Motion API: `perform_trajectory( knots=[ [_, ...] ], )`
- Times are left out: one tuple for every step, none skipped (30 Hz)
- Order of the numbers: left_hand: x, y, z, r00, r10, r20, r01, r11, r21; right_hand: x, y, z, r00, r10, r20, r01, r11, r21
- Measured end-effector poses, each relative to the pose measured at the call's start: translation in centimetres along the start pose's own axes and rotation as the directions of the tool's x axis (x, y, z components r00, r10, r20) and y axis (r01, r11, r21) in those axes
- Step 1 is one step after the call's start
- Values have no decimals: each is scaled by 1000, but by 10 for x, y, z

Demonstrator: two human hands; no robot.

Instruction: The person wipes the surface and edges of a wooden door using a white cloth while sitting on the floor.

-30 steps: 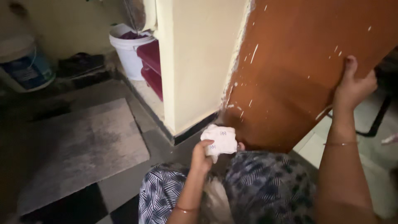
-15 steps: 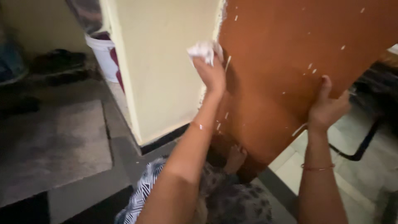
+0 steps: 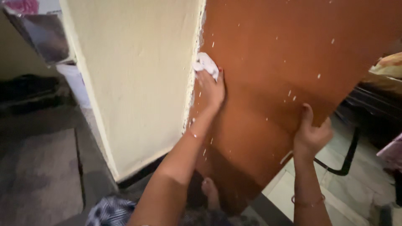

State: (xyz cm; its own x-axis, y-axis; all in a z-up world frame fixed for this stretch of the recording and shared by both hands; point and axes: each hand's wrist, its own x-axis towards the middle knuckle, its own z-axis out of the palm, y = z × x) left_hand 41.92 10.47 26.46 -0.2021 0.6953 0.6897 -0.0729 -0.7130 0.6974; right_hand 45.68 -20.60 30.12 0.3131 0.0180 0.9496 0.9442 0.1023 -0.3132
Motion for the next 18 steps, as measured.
perform_trajectory(
  knots=[
    [-2, 5, -1, 998, 52, 21, -51, 998, -25, 0, -1, 0, 1000, -25, -8, 25, 1000, 8],
    [-13, 10, -8, 995, 93, 46, -91, 995, -46, -3, -2, 1, 999, -44, -7, 44, 999, 12],
    [-22, 17, -15, 989, 134, 69, -130, 989, -68, -1, 0, 1, 998, 60, -20, -61, 998, -15],
    [-34, 27, -23, 976, 194, 99, -183, 977, -114, -1, 3, -2, 985, 170, -27, -171, 984, -41],
    [-46, 39, -28, 959, 253, 126, -232, 959, -162, -3, 8, -3, 960, 278, -37, -280, 958, -66],
    [-55, 53, -32, 937, 317, 147, -283, 935, -215, -7, 14, -3, 974, 225, -39, -228, 967, -113],
    [-66, 69, -36, 935, 272, 228, -200, 934, -296, -10, 22, -5, 985, 171, -37, -174, 972, -158],
    [-74, 85, -40, 925, 232, 301, -112, 923, -367, -11, 32, -8, 992, 120, -39, -125, 975, -186],
    [-86, 103, -44, 911, 318, 262, -196, 893, -404, -13, 41, -10, 997, 68, -41, -75, 974, -214],
    [-98, 122, -47, 890, 401, 216, -282, 858, -430, -14, 50, -11, 999, 18, -37, -26, 975, -220],
    [-108, 137, -48, 844, 496, 205, -388, 828, -405, -13, 57, -10, 1000, -12, -24, 7, 977, -215],
    [-118, 151, -49, 804, 534, 262, -378, 798, -469, -16, 61, -12, 1000, -28, -12, 26, 982, -186],
    [-128, 163, -48, 758, 569, 318, -355, 770, -530, -17, 63, -11, 999, -42, -2, 41, 988, -149],
    [-133, 168, -46, 711, 634, 304, -417, 728, -544, -18, 63, -10, 999, -47, 1, 47, 992, -116],
    [-138, 171, -41, 658, 695, 289, -473, 681, -560, -18, 62, -8, 999, -46, 2, 46, 995, -93],
    [-140, 168, -36, 607, 751, 259, -616, 651, -444, -18, 60, -7, 999, -53, 7, 53, 996, -76],
    [-140, 159, -33, 549, 791, 270, -709, 611, -353, -16, 58, -6, 998, -67, 6, 67, 996, -61],
    [-141, 150, -30, 481, 830, 281, -792, 549, -267, -16, 54, -6, 997, -79, 8, 80, 996, -51]
  ],
)
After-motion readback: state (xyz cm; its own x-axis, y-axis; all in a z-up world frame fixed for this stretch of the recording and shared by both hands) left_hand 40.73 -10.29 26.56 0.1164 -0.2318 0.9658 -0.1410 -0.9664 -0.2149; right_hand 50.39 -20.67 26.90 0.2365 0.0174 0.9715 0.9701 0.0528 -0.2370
